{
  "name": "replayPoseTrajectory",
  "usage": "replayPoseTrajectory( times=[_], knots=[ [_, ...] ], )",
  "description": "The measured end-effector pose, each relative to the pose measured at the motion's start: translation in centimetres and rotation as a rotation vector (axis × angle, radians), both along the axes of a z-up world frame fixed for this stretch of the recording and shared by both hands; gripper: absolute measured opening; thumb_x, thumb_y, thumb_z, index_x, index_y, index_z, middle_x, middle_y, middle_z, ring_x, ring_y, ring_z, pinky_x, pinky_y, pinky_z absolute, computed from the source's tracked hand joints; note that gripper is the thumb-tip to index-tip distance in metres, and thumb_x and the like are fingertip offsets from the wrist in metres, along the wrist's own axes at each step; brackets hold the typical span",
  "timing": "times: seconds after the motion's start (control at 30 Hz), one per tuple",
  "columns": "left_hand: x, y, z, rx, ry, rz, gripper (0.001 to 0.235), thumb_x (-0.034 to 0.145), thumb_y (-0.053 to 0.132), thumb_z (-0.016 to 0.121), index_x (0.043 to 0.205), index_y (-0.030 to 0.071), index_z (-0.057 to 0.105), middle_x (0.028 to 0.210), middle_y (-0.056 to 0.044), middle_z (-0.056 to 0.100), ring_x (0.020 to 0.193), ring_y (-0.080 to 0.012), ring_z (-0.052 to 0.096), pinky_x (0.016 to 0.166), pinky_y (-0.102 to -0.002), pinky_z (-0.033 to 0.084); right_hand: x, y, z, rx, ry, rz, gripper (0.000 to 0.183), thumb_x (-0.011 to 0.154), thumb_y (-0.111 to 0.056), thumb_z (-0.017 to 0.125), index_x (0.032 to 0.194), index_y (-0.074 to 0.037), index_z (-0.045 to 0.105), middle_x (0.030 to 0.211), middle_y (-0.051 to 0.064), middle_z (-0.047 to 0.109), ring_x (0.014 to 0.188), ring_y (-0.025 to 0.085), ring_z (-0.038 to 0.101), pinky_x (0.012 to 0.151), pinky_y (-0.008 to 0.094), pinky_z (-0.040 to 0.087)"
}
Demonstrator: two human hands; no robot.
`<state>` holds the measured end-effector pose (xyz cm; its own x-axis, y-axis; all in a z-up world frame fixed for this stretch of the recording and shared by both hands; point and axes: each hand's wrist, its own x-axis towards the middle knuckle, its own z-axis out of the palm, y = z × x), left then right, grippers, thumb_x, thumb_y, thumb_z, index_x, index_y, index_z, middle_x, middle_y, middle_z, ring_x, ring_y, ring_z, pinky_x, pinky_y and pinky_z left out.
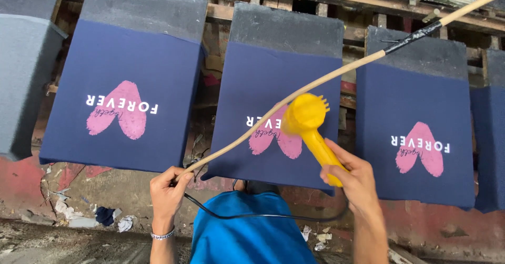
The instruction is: Drying screen-printed designs on t-shirts using a handheld heat gun.
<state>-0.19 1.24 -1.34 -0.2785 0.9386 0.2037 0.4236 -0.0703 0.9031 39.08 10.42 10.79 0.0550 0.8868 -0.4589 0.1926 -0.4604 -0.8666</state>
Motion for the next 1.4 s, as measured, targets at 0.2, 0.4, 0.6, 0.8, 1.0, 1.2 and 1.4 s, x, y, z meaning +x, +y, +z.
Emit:
replayPoseTrajectory(
  times=[0.2, 0.4, 0.6, 0.8, 1.0, 1.2, 1.4],
  knots=[
    [-0.1, 0.1, -0.1, -0.027, 0.000, 0.004, 0.034, 0.094, 0.036, 0.069, 0.072, 0.010, 0.068, 0.056, 0.006, 0.034, 0.055, -0.0074, 0.028, 0.051, -0.027, 0.022, 0.5, -0.5, 0.8, -0.061, -0.107, -0.085, 0.075, 0.066, 0.003, 0.071, 0.140, -0.008, 0.067, 0.126, 0.008, 0.075, 0.099, 0.016, 0.066, 0.085, 0.029, 0.052],
    [0.2, 0.5, -0.1, -0.046, -0.025, -0.016, 0.037, 0.094, 0.035, 0.069, 0.067, 0.011, 0.062, 0.056, 0.005, 0.040, 0.054, -0.0076, 0.031, 0.050, -0.027, 0.025, 0.1, -0.3, 0.2, 0.001, -0.038, -0.159, 0.067, 0.078, 0.002, 0.066, 0.144, -0.009, 0.064, 0.099, 0.012, 0.075, 0.086, 0.018, 0.067, 0.086, 0.032, 0.056],
    [0.6, 1.0, 0.1, -0.049, -0.038, -0.012, 0.034, 0.094, 0.035, 0.069, 0.071, 0.010, 0.068, 0.056, 0.005, 0.038, 0.055, -0.0074, 0.031, 0.051, -0.026, 0.025, 2.0, -0.9, 0.5, -0.017, 0.002, -0.159, 0.068, 0.079, 0.006, 0.066, 0.146, -0.003, 0.062, 0.078, 0.020, 0.072, 0.061, 0.024, 0.059, 0.068, 0.035, 0.054],
    [0.7, 1.1, 0.1, -0.037, -0.019, -0.029, 0.034, 0.095, 0.031, 0.070, 0.068, 0.010, 0.061, 0.057, 0.006, 0.037, 0.057, -0.0076, 0.029, 0.052, -0.028, 0.024, 1.1, -0.8, 1.7, -0.068, -0.099, -0.196, 0.069, 0.073, 0.006, 0.068, 0.141, -0.008, 0.065, 0.133, 0.007, 0.071, 0.089, 0.017, 0.064, 0.075, 0.030, 0.056],
    [0.9, 1.0, 0.6, -0.058, -0.033, -0.050, 0.035, 0.094, 0.032, 0.070, 0.066, 0.012, 0.065, 0.054, 0.006, 0.042, 0.054, -0.0069, 0.031, 0.050, -0.026, 0.027, 1.3, -0.9, -0.1, 0.069, 0.028, -0.135, 0.068, 0.078, 0.005, 0.067, 0.145, -0.006, 0.063, 0.080, 0.014, 0.073, 0.065, 0.017, 0.064, 0.079, 0.033, 0.057],
    [0.7, 1.0, 0.2, -0.062, -0.027, -0.028, 0.036, 0.094, 0.034, 0.070, 0.067, 0.011, 0.063, 0.056, 0.006, 0.037, 0.056, -0.0078, 0.029, 0.052, -0.027, 0.024, 2.5, -1.2, 2.1, -0.118, -0.149, -0.158, 0.070, 0.072, 0.009, 0.067, 0.140, -0.006, 0.067, 0.124, 0.012, 0.076, 0.091, 0.024, 0.072, 0.079, 0.033, 0.057],
    [0.7, 1.1, 0.4, -0.049, -0.042, -0.058, 0.035, 0.094, 0.031, 0.070, 0.067, 0.011, 0.063, 0.056, 0.006, 0.038, 0.056, -0.0075, 0.030, 0.052, -0.027, 0.025, 2.4, -1.5, 1.6, 0.000, -0.077, -0.241, 0.072, 0.071, 0.007, 0.067, 0.142, -0.005, 0.065, 0.109, 0.010, 0.075, 0.078, 0.016, 0.062, 0.074, 0.027, 0.054]
  ],
)
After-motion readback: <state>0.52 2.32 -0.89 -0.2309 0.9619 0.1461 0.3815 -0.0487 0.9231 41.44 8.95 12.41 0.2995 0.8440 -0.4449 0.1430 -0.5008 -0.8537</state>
